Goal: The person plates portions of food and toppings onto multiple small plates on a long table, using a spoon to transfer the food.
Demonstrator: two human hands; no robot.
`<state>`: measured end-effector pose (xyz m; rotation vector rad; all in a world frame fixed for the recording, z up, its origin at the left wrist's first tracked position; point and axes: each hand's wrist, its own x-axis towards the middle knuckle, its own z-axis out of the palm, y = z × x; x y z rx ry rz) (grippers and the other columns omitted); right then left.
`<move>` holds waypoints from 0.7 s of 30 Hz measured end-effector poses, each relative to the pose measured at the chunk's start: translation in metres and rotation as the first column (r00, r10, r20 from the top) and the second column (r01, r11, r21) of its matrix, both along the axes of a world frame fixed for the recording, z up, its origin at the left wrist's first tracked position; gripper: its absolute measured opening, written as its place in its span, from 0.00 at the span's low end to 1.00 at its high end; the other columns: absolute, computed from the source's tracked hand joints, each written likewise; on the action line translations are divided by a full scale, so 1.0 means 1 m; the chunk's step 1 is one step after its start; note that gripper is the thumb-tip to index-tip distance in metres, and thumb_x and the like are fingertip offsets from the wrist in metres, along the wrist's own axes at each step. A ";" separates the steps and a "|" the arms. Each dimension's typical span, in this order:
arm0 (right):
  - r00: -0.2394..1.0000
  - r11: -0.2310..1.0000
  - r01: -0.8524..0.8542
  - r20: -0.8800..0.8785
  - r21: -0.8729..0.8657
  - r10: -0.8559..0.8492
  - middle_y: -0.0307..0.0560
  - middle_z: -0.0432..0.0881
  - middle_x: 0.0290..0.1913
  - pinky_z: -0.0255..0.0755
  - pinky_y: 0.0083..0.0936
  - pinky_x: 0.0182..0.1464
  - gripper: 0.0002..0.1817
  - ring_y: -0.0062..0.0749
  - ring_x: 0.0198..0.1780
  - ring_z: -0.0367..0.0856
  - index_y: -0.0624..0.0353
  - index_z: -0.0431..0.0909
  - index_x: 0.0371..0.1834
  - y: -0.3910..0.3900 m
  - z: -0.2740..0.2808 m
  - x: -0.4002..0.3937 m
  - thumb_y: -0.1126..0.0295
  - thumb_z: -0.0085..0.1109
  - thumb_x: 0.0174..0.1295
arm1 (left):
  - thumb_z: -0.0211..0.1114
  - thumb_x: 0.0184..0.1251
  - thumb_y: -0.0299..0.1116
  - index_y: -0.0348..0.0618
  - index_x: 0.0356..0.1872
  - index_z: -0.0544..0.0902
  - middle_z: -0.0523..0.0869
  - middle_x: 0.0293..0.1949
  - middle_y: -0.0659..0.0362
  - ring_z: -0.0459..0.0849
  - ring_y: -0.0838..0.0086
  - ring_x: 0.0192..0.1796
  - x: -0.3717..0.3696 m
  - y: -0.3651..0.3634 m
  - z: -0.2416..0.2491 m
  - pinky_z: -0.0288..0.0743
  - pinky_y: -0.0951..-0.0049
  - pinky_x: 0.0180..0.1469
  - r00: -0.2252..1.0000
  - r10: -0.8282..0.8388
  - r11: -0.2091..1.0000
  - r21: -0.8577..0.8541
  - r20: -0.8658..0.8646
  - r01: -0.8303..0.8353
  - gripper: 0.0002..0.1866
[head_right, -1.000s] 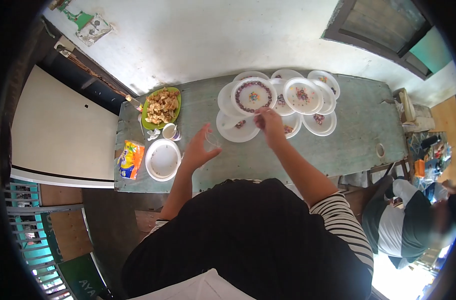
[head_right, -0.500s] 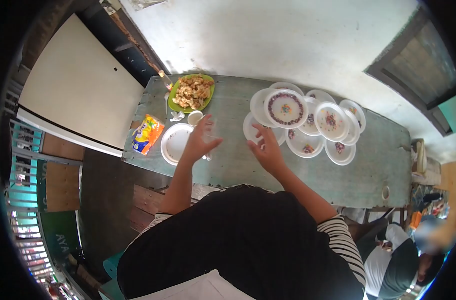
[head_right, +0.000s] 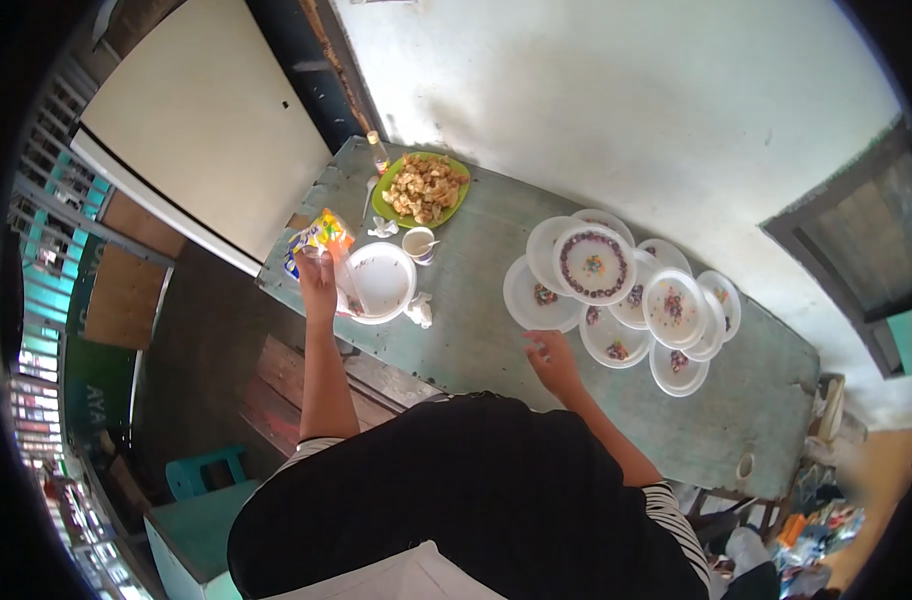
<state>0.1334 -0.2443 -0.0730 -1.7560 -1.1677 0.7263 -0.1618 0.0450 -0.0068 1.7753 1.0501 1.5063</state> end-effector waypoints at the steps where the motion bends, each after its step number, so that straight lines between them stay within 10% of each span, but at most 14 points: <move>1: 1.000 1.000 -0.021 -0.002 -0.004 0.021 0.48 0.73 0.44 0.72 0.24 0.40 0.13 0.31 0.36 0.76 0.56 0.77 0.48 0.001 0.001 -0.001 0.71 0.59 0.58 | 0.52 0.74 0.35 0.35 0.46 0.64 0.76 0.42 0.48 0.75 0.65 0.44 -0.004 -0.001 -0.001 0.69 0.67 0.48 0.994 0.041 0.997 -0.060 -0.101 -0.047 0.13; 14: 0.988 0.985 -0.150 -0.044 -0.087 0.147 0.46 0.75 0.41 0.73 0.25 0.40 0.12 0.30 0.35 0.77 0.55 0.78 0.47 0.016 -0.025 -0.006 0.69 0.56 0.60 | 0.60 0.68 0.34 0.38 0.39 0.77 0.81 0.32 0.59 0.76 0.79 0.28 -0.023 -0.020 0.005 0.70 0.76 0.33 0.986 0.143 0.958 -0.237 -0.081 -0.159 0.09; 21: 0.975 0.975 -0.220 0.034 -0.034 0.221 0.46 0.79 0.42 0.74 0.26 0.41 0.13 0.30 0.36 0.78 0.55 0.78 0.48 0.097 0.029 -0.047 0.66 0.58 0.61 | 0.62 0.58 0.24 0.43 0.37 0.81 0.83 0.38 0.62 0.80 0.73 0.39 0.007 0.015 -0.007 0.73 0.73 0.44 0.927 -0.298 0.931 -0.285 -0.228 0.229 0.06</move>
